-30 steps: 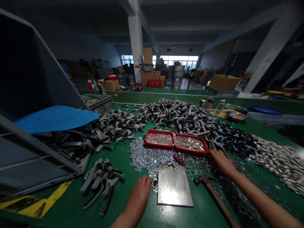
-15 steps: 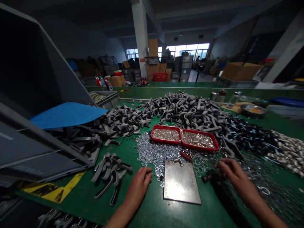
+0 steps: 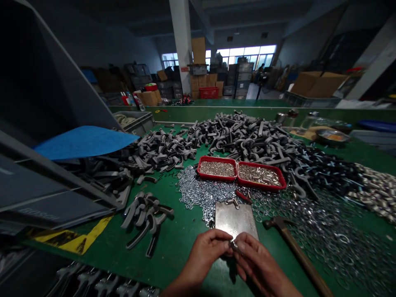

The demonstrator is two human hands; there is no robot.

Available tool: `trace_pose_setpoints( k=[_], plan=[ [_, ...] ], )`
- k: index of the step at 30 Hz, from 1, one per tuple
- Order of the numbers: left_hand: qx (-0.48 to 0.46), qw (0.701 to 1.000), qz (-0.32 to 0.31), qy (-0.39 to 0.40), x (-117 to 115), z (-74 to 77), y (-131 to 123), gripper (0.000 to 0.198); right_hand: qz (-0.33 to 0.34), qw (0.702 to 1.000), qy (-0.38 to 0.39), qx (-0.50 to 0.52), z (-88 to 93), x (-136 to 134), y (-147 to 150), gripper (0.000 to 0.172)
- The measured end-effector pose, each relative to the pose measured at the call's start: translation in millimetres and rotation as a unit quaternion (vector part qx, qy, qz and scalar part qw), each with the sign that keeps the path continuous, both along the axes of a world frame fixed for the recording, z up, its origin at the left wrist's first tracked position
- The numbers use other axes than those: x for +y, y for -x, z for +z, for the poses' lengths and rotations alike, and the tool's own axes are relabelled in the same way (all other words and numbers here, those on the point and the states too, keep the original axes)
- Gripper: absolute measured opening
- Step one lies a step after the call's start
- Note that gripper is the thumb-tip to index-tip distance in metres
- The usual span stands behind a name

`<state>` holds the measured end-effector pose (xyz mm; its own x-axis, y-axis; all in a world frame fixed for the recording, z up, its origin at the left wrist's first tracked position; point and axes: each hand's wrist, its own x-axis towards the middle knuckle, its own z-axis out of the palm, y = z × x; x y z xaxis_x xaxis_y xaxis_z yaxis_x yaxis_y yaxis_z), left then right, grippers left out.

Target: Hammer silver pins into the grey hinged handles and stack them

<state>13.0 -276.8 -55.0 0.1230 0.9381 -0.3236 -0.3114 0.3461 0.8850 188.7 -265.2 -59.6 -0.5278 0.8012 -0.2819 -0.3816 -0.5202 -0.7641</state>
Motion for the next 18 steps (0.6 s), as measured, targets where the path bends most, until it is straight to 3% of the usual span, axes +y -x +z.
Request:
trace_pose_setpoints(
  k=[5,12,18],
  plan=[
    [-0.018,1.0,-0.02,0.005,-2.7,2.8,1.6,0.037,-0.008,0.998,-0.06,-0.031,-2.1,-4.3,0.1,0.031],
    [-0.029,0.998,-0.056,0.0,-7.9,-2.4,6.0,0.034,0.047,0.998,-0.038,-0.012,0.4,2.1,-9.7,0.032],
    [0.067,0.994,-0.07,-0.053,-7.5,-11.6,4.2,0.022,0.052,0.998,-0.032,-0.021,-13.3,2.0,-13.9,0.037]
  ],
)
